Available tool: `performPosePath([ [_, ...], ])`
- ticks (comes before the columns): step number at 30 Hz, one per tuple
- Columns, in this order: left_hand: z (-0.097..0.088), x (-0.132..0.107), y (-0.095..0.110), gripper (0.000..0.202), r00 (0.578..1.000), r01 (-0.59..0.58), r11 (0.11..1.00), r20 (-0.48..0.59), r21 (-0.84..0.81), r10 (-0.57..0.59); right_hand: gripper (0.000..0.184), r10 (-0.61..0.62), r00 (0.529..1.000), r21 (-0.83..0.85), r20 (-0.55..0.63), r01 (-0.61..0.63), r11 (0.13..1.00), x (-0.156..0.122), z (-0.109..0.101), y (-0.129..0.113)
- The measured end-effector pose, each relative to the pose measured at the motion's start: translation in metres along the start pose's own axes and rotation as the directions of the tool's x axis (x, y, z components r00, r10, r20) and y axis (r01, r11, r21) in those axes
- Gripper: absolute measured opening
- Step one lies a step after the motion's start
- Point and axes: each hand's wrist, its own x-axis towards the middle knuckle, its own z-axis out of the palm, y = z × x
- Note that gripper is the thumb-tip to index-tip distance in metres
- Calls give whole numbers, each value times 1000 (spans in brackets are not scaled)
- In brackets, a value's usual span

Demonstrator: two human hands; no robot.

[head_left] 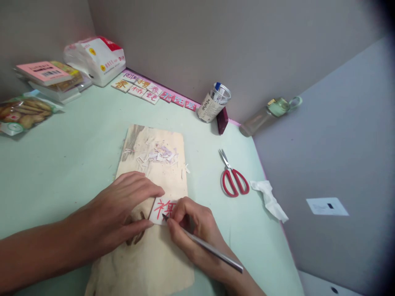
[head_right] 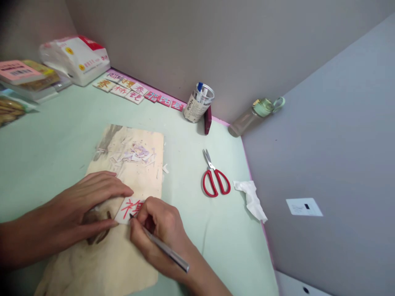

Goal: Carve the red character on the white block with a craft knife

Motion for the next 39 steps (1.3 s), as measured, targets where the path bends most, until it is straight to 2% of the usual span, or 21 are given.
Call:
performPosePath([
  [11, 3, -4, -3, 31, 1000, 6, 1000, -3, 10, -6, 22, 5, 999, 44, 38, -7, 999, -2, 0, 3],
  [19, 0, 3, -1, 21, 999, 0, 998, 34, -66, 3, 22, 28, 997, 58, 70, -32, 998, -4, -1, 4],
  [23, -2, 6, 2, 17, 997, -29, 997, 72, -75, 35, 23, 5, 998, 43, 62, -8, 999, -4, -1, 5],
  [25, -2, 6, 2, 22, 996, -54, 997, 66, -60, 58, 24, -61, 997, -4, 55, 61, 998, -4, 1, 7],
  [27, -2, 5, 1, 29, 995, -74, 997, 65, -38, 77, 27, -214, 976, -121, 46, 218, 968, -2, 2, 10],
  [29, -1, 4, -1, 31, 994, -82, 996, 73, -22, 83, 31, -403, 913, -258, 57, 404, 878, 0, 3, 13],
  [31, -1, 3, -3, 28, 993, -86, 996, 79, -20, 88, 33, -522, 849, -348, 79, 514, 784, 2, 4, 15],
  [33, 0, 1, -3, 25, 994, -89, 996, 65, -23, 90, 34, -554, 827, -383, 94, 544, 747, 3, 4, 16],
  [39, 5, 4, 3, 16, 998, -58, 998, 14, -32, 59, 33, -546, 832, -401, 95, 534, 744, 3, 3, 15],
])
